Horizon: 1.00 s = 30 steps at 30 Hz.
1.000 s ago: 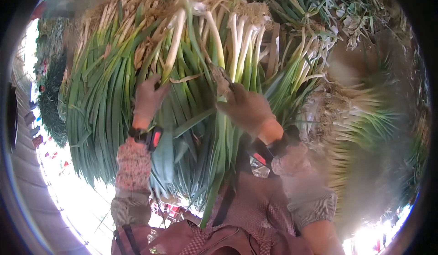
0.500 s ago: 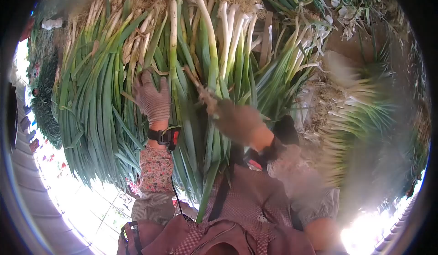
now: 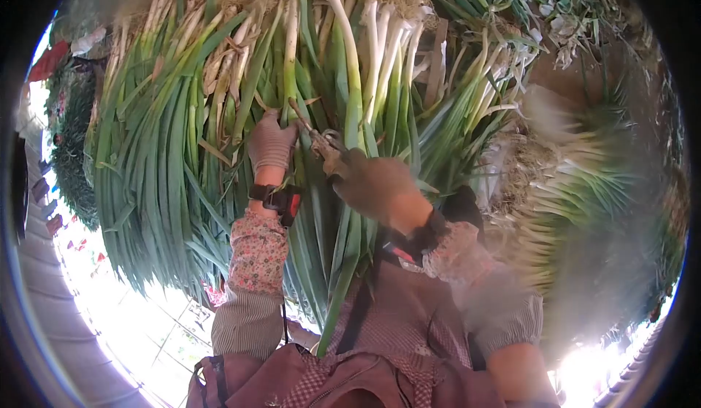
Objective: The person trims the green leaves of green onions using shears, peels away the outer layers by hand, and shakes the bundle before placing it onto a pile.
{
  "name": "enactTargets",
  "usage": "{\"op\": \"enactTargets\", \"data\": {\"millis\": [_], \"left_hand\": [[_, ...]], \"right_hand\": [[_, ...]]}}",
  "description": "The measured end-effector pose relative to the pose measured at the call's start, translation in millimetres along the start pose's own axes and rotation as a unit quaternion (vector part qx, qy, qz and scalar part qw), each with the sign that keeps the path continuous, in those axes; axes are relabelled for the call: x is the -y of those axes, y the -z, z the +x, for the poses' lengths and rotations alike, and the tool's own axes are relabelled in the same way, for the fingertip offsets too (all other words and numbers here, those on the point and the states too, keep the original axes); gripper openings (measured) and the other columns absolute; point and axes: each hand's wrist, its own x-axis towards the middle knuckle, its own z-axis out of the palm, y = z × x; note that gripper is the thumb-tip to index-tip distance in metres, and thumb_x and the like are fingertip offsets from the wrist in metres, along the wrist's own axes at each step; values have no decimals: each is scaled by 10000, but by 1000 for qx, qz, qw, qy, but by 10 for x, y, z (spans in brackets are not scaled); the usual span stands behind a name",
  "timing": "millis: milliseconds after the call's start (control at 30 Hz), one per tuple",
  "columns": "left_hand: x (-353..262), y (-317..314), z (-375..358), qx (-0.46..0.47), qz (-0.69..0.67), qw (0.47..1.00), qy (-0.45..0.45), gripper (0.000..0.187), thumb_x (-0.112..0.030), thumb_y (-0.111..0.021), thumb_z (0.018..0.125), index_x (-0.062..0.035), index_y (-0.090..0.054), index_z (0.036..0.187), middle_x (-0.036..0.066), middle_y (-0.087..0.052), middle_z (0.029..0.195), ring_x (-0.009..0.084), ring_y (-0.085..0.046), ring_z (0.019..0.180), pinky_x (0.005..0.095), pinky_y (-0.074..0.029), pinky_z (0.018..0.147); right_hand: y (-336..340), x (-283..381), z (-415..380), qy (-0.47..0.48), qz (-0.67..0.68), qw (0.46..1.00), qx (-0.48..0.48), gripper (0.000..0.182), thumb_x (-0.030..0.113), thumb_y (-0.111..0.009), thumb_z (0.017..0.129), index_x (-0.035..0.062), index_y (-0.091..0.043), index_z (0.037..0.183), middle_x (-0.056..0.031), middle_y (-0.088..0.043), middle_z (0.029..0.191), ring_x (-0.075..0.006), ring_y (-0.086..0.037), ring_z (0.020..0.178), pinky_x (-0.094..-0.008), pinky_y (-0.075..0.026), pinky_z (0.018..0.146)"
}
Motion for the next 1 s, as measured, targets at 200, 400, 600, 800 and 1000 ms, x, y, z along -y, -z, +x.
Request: {"op": "enactTargets", "data": {"millis": [200,400,600,800,1000], "left_hand": [[-188,173,-26,69,-105,992,23,565,-403,-752,694,-13,-700,1100,223,-718,937,373,-698,884,436,-529,801],[-84,-172,-106,34,-140,989,18,397,-298,-720,734,9,-680,982,228,-703,855,378,-699,827,418,-535,736],[13,-331,-196,-9,-205,978,-25,373,-210,-691,763,21,-660,1053,218,-709,869,351,-707,818,403,-538,742],[176,-365,-384,47,-213,976,-11,486,-192,-689,754,39,-628,1178,190,-719,917,310,-710,843,375,-537,793],[331,-420,-480,82,-392,916,-1,540,-164,-704,749,18,-587,1244,174,-697,912,289,-687,829,383,-536,772]], "right_hand": [[-127,-122,-88,131,-79,985,-80,355,415,-625,874,164,-597,1124,-188,-616,1008,-389,-671,764,-492,-543,669],[31,11,-68,66,-24,993,-95,388,440,-606,884,123,-583,1108,-206,-650,954,-412,-667,768,-511,-531,688],[339,124,375,21,-29,995,-88,452,469,-519,925,58,-573,1104,-233,-690,915,-445,-666,857,-526,-517,771],[547,151,935,-61,-29,995,-80,445,401,-483,949,11,-625,1108,-233,-702,1057,-415,-674,999,-471,-532,871],[557,-41,1328,-20,-83,994,-67,405,394,-525,917,98,-625,1175,-210,-661,1079,-385,-676,990,-474,-537,836]]}}
